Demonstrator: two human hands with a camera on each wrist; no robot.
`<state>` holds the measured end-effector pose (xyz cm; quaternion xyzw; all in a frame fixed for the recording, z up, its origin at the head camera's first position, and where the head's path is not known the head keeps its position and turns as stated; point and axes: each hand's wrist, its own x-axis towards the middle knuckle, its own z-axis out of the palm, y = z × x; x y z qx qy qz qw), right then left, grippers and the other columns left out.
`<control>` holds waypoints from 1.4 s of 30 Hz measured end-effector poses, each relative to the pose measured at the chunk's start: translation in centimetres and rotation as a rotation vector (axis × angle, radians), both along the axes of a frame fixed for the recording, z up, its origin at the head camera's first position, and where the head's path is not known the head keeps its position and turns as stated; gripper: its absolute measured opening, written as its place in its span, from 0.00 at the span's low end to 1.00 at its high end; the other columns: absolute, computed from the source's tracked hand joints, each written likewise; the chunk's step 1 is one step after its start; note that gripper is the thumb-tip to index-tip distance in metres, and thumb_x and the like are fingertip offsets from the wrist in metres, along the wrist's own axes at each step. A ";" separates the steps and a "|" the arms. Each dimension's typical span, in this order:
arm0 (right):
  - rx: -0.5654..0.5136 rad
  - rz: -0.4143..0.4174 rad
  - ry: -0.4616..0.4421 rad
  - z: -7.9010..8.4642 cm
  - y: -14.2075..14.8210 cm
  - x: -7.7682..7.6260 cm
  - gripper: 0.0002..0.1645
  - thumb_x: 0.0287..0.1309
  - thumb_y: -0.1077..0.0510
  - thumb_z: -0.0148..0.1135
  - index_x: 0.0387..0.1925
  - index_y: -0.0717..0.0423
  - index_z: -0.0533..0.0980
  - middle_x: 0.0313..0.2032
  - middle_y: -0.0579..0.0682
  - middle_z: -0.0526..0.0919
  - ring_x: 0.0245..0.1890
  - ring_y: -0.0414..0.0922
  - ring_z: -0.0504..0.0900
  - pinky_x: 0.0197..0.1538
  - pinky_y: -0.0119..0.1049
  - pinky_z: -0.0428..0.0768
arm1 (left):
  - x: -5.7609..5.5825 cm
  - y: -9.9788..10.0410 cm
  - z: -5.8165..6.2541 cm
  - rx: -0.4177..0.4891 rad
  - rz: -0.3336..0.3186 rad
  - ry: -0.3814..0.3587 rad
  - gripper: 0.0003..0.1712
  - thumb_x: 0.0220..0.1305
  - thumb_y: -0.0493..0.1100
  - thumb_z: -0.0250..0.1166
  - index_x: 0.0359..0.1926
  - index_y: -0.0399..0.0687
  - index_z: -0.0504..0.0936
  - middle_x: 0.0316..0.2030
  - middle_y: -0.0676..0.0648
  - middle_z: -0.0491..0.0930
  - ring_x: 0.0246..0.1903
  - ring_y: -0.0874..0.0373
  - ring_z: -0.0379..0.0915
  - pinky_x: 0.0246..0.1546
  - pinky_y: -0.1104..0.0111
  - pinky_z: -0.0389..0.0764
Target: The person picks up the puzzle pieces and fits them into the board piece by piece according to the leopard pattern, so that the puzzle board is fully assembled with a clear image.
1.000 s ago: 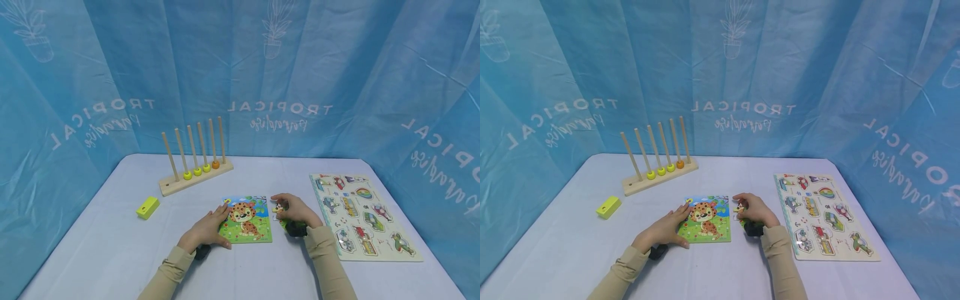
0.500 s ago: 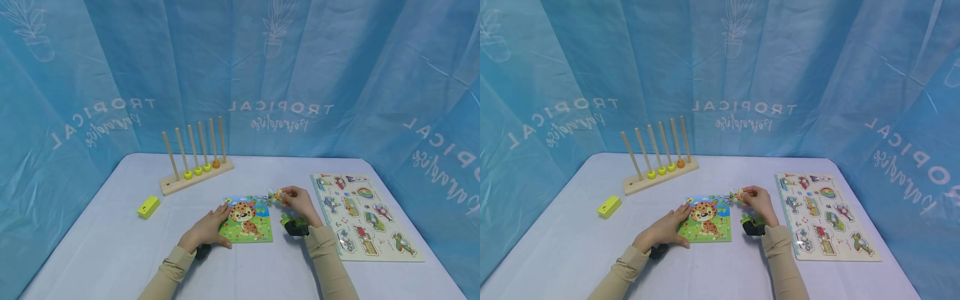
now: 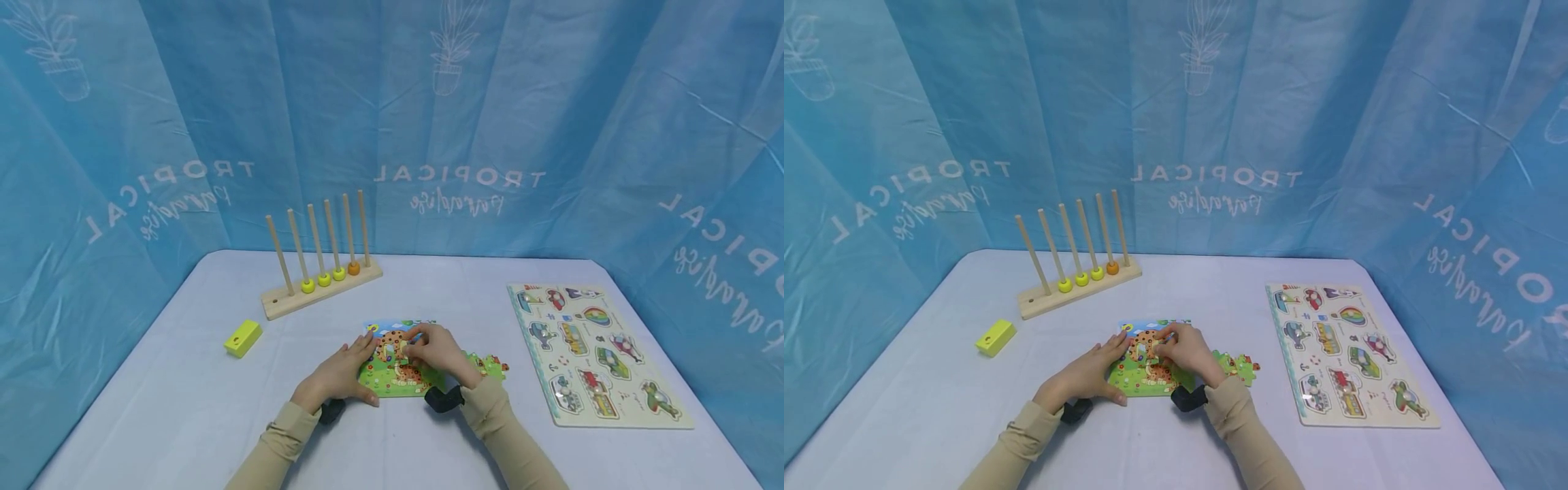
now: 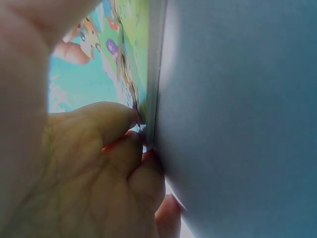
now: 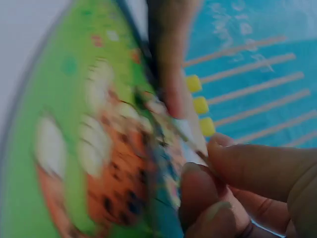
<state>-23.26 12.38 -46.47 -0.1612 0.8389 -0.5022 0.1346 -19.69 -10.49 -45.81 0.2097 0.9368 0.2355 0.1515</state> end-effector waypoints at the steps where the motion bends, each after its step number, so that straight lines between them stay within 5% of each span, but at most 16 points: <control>1: 0.019 0.001 0.006 0.0 -0.4 0.2 0.15 0.61 0.60 0.63 0.49 0.62 0.78 0.25 0.54 0.84 0.21 0.41 0.80 0.25 0.35 0.80 | 0.0 0.0 0.0 0.002 -0.004 0.001 0.66 0.40 0.57 0.78 0.75 0.40 0.52 0.77 0.41 0.45 0.76 0.43 0.42 0.76 0.48 0.49; 15: 0.240 -0.087 0.224 -0.9 -3.2 0.9 0.10 0.58 0.57 0.67 0.40 0.57 0.81 0.20 0.46 0.77 0.16 0.37 0.69 0.19 0.28 0.70 | 0.3 0.0 0.1 0.036 0.005 0.001 0.66 0.41 0.56 0.79 0.75 0.40 0.52 0.77 0.41 0.45 0.75 0.42 0.43 0.75 0.47 0.50; 33: 0.374 -0.143 0.178 -0.2 -4.9 0.5 0.15 0.58 0.53 0.67 0.46 0.51 0.79 0.26 0.44 0.79 0.19 0.38 0.71 0.20 0.30 0.68 | 0.1 -0.3 0.1 0.032 -0.008 0.001 0.66 0.42 0.56 0.78 0.74 0.36 0.52 0.76 0.39 0.45 0.75 0.41 0.43 0.75 0.46 0.49; 42: 0.452 -0.169 0.077 0.2 -4.7 -0.2 0.13 0.54 0.51 0.70 0.38 0.50 0.77 0.32 0.47 0.81 0.26 0.43 0.75 0.27 0.36 0.71 | 0.1 0.2 0.2 0.018 -0.003 -0.010 0.66 0.42 0.56 0.78 0.74 0.36 0.51 0.77 0.40 0.45 0.76 0.43 0.42 0.76 0.48 0.48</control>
